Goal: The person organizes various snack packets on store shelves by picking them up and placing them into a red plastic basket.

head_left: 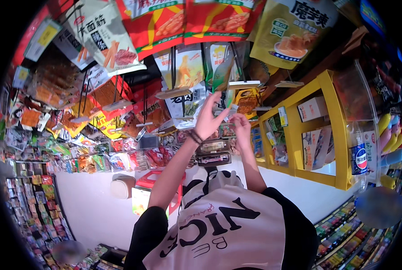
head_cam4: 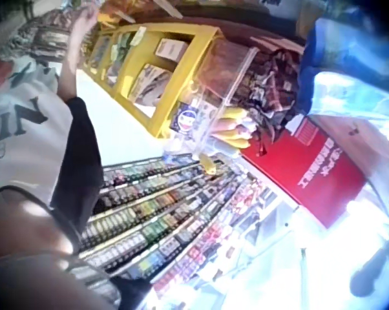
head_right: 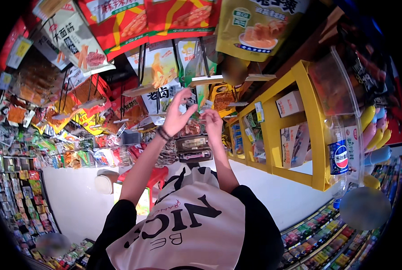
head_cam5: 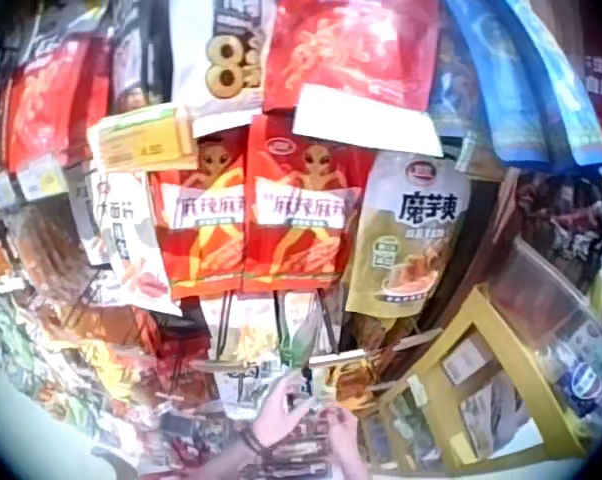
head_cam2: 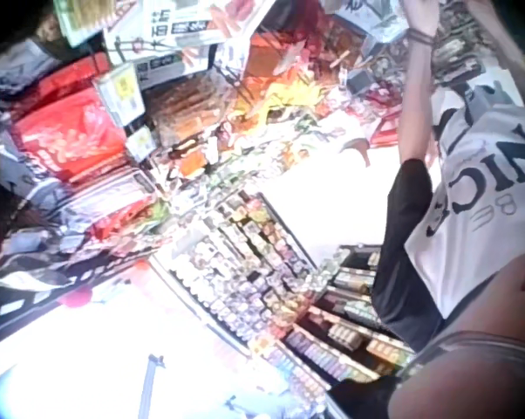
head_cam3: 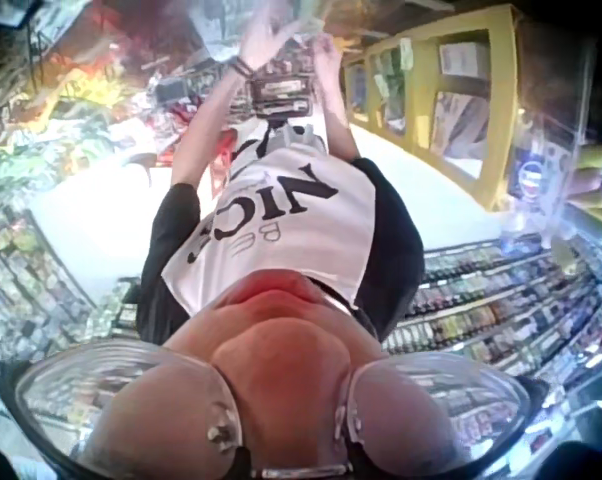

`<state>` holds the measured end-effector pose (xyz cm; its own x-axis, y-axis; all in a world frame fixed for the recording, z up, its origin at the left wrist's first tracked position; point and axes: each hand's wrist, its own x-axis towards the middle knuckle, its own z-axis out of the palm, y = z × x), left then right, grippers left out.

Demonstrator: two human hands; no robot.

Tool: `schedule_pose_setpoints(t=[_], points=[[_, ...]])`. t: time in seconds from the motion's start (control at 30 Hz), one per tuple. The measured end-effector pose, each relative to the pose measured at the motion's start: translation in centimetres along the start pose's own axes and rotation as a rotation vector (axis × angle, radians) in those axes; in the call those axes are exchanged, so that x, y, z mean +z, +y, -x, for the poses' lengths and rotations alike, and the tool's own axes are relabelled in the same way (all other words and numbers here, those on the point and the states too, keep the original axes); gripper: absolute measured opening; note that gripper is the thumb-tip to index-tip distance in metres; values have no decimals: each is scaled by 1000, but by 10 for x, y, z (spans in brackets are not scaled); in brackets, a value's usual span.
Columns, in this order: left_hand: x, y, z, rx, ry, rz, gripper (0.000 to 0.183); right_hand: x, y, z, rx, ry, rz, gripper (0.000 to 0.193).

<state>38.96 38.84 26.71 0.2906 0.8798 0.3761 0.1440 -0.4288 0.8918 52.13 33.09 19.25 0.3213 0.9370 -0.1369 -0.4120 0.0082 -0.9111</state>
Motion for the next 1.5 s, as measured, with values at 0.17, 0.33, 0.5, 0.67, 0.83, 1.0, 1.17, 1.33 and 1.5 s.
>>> schedule_pose_setpoints(t=[0.17,0.33,0.5,0.67,0.83,1.0,1.17,1.33,1.5], points=[[39,-23,-32,-88,15,-77,61,-4,1,10,65,12,35,14],[2,-48,-16,-1,-111,-289,64,8,1,25,141,-156,-31,14],[-66,-82,-30,91,-155,-499,70,17,19,31,223,-293,98,13],[-110,-141,-76,124,751,-165,48,39,19,37,459,-377,-15,15],[-125,-153,-65,-136,780,-236,24,58,39,27,578,-309,-155,14],[-98,-81,-44,-97,721,-404,14,76,41,5,570,-281,-228,15],[-96,-36,13,-210,651,-22,7,109,32,1,480,-255,-505,36],[-77,0,100,-352,640,74,8,92,38,34,616,-407,-704,39],[-72,22,177,-475,298,72,11,40,57,48,533,-445,-471,44]])
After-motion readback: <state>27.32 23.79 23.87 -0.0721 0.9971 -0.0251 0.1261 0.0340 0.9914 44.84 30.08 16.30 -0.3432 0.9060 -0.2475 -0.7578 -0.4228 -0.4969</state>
